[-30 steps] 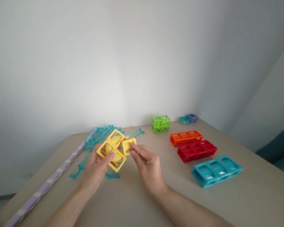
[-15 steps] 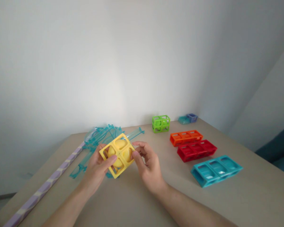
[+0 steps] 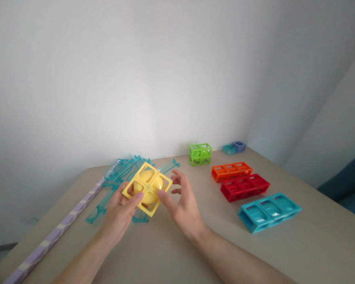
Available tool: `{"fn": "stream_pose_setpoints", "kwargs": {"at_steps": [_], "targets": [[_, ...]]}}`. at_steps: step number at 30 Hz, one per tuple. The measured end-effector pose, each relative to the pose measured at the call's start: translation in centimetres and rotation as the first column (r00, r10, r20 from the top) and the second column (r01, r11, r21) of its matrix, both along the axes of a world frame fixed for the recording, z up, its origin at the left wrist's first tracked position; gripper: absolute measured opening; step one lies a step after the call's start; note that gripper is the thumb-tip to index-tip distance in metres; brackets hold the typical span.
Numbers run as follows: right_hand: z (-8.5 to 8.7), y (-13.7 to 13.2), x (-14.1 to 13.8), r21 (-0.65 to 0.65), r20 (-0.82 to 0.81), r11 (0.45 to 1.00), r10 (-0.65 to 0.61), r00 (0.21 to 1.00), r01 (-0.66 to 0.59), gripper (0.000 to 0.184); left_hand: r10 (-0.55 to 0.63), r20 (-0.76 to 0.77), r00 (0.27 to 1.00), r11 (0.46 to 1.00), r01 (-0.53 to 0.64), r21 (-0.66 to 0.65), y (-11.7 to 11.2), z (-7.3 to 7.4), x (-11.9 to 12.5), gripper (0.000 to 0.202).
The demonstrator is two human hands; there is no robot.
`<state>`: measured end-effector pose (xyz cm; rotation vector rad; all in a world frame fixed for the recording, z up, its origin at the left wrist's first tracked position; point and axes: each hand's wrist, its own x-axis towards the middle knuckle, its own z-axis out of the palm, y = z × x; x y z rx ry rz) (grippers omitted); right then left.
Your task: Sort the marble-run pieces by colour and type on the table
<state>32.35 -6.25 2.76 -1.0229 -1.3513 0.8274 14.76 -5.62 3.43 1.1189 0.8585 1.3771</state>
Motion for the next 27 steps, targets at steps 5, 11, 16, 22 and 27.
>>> {"fn": "stream_pose_setpoints", "kwargs": {"at_steps": [5, 11, 16, 22, 27], "targets": [[0.1, 0.5, -0.3, -0.162, -0.236, 0.941, 0.257, 0.937, -0.298, 0.046, 0.015, -0.028, 0.999, 1.0, -0.016, -0.016, -0.1, 0.6, 0.3, 0.035], [-0.1, 0.3, -0.2, -0.165, -0.287, 0.945, 0.226, 0.931, -0.281, 0.045, 0.03, 0.022, 0.999, 0.995, -0.028, -0.093, -0.2, 1.3, 0.2, 0.06], [0.7, 0.0, -0.3, -0.137, -0.337, 0.929, 0.283, 0.898, -0.345, 0.046, -0.08, -0.031, 0.996, 0.989, 0.075, -0.127, -0.2, 0.8, 0.2, 0.053], [0.8, -0.2, -0.5, -0.137, -0.321, 0.933, 0.275, 0.906, -0.332, 0.045, -0.044, -0.056, 0.997, 0.992, 0.037, -0.122, -0.4, 0.8, 0.5, 0.051], [0.7, -0.4, -0.5, -0.136, -0.31, 0.934, 0.277, 0.909, -0.331, 0.044, -0.125, -0.075, 0.989, 0.989, 0.118, -0.087, -0.4, 0.6, 0.2, 0.047]]}}
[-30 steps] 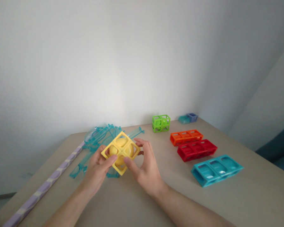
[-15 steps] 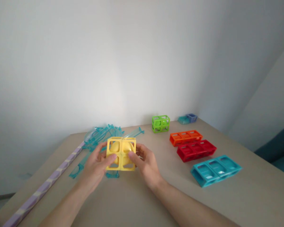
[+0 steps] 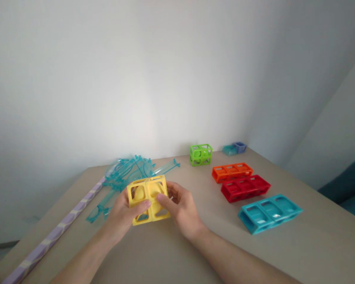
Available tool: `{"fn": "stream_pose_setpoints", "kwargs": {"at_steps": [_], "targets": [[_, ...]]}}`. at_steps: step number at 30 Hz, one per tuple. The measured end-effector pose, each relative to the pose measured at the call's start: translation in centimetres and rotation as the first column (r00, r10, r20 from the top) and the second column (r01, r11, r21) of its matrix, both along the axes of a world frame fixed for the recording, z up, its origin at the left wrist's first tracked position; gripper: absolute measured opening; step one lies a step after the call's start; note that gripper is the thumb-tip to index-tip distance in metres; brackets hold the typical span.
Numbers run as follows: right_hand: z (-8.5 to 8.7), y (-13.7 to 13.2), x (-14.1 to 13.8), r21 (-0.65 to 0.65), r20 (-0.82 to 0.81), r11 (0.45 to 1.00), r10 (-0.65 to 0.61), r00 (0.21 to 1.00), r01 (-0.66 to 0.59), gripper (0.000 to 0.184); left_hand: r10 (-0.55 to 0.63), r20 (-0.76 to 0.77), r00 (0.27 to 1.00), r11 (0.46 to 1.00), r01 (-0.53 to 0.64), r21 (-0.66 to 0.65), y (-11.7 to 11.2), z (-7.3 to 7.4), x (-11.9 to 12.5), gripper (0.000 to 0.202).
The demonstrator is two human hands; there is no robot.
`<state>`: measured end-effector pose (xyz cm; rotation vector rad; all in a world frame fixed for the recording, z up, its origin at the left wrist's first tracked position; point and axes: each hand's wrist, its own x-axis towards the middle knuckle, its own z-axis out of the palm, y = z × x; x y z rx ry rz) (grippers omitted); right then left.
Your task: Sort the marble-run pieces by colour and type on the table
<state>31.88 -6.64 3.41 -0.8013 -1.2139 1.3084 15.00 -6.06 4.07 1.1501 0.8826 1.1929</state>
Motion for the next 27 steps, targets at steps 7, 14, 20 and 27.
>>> {"fn": "stream_pose_setpoints", "kwargs": {"at_steps": [7, 14, 20, 27], "targets": [[0.0, -0.3, 0.3, 0.044, 0.014, 0.999, -0.003, 1.0, 0.003, 0.043, 0.012, -0.051, 0.999, 0.997, -0.008, 0.071, -0.2, 0.5, -0.2, 0.049], [-1.1, 0.4, 1.2, 0.116, -0.022, 0.986, -0.116, 0.993, 0.117, 0.04, -0.073, -0.03, 0.997, 0.989, 0.077, 0.13, -0.8, -0.3, 0.8, 0.055], [-1.7, 2.6, 2.3, 0.015, -0.16, 0.96, -0.272, 0.949, 0.278, 0.033, -0.155, -0.174, 0.973, 0.967, 0.185, 0.177, -0.8, -1.2, 0.9, 0.075], [-2.7, 4.0, 2.4, -0.141, -0.075, 0.922, -0.373, 0.925, 0.361, 0.045, -0.197, -0.239, 0.951, 0.963, 0.234, 0.134, -0.3, -2.5, 0.0, 0.079]]}}
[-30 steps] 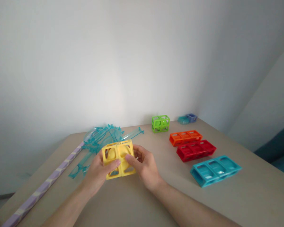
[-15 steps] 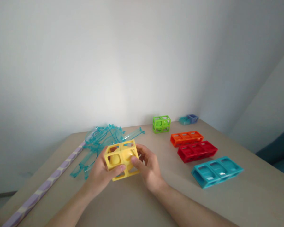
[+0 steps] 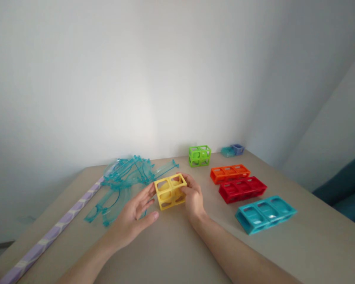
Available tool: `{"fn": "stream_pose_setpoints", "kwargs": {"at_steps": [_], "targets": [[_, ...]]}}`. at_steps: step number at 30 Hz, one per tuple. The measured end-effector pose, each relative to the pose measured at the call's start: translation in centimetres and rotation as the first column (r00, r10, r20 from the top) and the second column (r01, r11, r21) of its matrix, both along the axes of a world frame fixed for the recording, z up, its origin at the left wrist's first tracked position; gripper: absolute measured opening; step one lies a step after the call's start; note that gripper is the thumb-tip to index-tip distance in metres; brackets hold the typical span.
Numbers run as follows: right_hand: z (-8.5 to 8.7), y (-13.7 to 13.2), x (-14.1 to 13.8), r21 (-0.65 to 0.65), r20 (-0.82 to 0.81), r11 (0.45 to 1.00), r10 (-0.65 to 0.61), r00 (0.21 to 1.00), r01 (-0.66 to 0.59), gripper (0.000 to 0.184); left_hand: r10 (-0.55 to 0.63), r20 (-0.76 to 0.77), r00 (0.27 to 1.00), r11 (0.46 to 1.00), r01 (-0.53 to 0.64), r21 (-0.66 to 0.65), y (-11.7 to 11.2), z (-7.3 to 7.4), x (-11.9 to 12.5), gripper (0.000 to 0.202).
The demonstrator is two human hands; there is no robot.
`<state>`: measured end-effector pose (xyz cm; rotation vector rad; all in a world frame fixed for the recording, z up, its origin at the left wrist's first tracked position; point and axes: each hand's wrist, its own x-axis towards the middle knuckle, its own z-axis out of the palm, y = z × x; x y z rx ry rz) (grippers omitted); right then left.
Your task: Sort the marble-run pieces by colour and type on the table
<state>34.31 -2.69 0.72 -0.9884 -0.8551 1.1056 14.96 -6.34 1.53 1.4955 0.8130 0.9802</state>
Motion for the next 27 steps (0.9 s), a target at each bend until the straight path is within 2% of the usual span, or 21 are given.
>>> {"fn": "stream_pose_setpoints", "kwargs": {"at_steps": [3, 5, 6, 8, 10, 12, 15, 20, 24, 27], "targets": [[0.2, -0.3, 0.2, 0.063, 0.118, 0.996, -0.073, 0.99, 0.066, 0.05, -0.004, -0.012, 1.0, 1.0, 0.004, 0.018, 0.0, -0.1, 0.0, 0.079], [0.5, -1.0, 0.4, 0.197, 0.297, 0.973, -0.175, 0.939, 0.12, 0.054, -0.004, -0.016, 1.0, 0.999, 0.004, 0.036, 0.0, 0.0, 0.0, 0.077], [0.8, -1.5, 0.4, 0.285, 0.403, 0.951, -0.23, 0.886, 0.117, 0.054, -0.004, -0.015, 1.0, 0.999, 0.005, 0.044, -0.1, 0.1, 0.1, 0.076], [1.4, -2.5, 0.1, 0.426, 0.598, 0.904, -0.312, 0.739, 0.037, 0.053, -0.006, -0.007, 1.0, 0.998, 0.006, 0.055, 0.0, 0.2, 0.1, 0.073], [1.9, -3.3, -0.4, 0.448, 0.735, 0.891, -0.323, 0.597, -0.07, 0.055, -0.003, 0.008, 1.0, 0.998, 0.003, 0.062, 0.0, 0.3, 0.2, 0.07], [2.2, -3.7, -1.0, 0.405, 0.823, 0.909, -0.314, 0.472, -0.101, 0.06, 0.003, 0.023, 1.0, 0.998, -0.004, 0.065, 0.1, 0.4, 0.2, 0.066], [2.0, -3.4, -1.6, 0.362, 0.877, 0.931, -0.324, 0.354, -0.044, 0.062, 0.017, 0.028, 0.999, 0.998, -0.019, 0.057, 0.1, 0.2, 0.1, 0.064], [2.2, -3.3, -1.1, 0.376, 0.864, 0.927, -0.356, 0.357, 0.014, 0.056, 0.061, -0.008, 0.998, 0.998, -0.061, 0.028, 0.1, -0.3, -0.1, 0.063], [5.2, -3.4, 2.0, 0.451, 0.82, 0.884, -0.465, 0.334, 0.123, 0.056, 0.093, -0.016, 0.995, 0.995, -0.093, 0.045, 0.1, -0.2, -0.1, 0.058], [8.1, -1.2, 6.6, 0.522, 0.781, 0.813, -0.577, 0.24, 0.256, 0.065, 0.093, -0.007, 0.996, 0.993, -0.092, 0.069, 0.0, -0.1, 0.0, 0.055]]}}
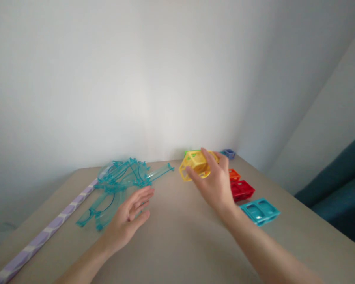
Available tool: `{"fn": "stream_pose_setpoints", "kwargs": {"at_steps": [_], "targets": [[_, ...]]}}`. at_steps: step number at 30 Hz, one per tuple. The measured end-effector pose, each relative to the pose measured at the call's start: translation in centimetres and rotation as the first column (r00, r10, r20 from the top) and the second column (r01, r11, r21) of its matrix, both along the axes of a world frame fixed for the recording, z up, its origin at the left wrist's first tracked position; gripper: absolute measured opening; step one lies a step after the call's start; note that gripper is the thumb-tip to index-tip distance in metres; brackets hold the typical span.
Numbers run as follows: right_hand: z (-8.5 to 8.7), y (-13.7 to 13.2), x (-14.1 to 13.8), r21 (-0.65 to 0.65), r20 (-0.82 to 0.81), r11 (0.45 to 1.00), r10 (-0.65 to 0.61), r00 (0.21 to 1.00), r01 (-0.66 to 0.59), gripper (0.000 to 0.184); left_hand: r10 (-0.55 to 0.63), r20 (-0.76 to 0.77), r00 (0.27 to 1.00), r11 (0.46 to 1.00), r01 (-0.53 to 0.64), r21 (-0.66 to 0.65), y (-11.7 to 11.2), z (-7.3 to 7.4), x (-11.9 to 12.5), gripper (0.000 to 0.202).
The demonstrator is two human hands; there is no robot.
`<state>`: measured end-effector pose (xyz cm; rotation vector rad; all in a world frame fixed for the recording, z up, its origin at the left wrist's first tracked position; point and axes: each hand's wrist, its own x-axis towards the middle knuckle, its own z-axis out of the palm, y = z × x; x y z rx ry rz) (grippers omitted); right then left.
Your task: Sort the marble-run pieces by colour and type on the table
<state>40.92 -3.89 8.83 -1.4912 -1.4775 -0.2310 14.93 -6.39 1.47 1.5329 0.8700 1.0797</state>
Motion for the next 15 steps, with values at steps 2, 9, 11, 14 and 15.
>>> {"fn": "stream_pose_setpoints", "kwargs": {"at_steps": [2, 9, 11, 14, 15], "targets": [[1.2, 2.6, 3.7, -0.012, 0.035, 0.99, -0.142, 0.989, 0.142, 0.071, 0.005, 0.005, 1.0, 1.0, -0.005, 0.015, 0.0, 0.1, 0.0, 0.054], [-1.3, 9.8, 12.6, -0.325, 0.263, 0.872, -0.287, 0.921, 0.365, 0.066, 0.034, 0.016, 0.999, 0.999, -0.034, 0.03, 0.1, 0.0, 0.0, 0.053], [-2.5, 10.5, 13.2, -0.363, 0.286, 0.86, -0.264, 0.921, 0.358, 0.059, 0.04, 0.016, 0.999, 0.999, -0.041, 0.03, 0.1, 0.0, 0.0, 0.053], [-3.6, 10.9, 13.4, -0.398, 0.3, 0.85, -0.236, 0.924, 0.346, 0.053, 0.044, 0.008, 0.999, 0.999, -0.044, 0.027, 0.2, 0.1, 0.0, 0.052], [-3.9, 11.0, 13.3, -0.406, 0.305, 0.846, -0.23, 0.924, 0.345, 0.053, 0.046, 0.006, 0.999, 0.999, -0.046, 0.029, 0.2, 0.1, 0.0, 0.052]]}}
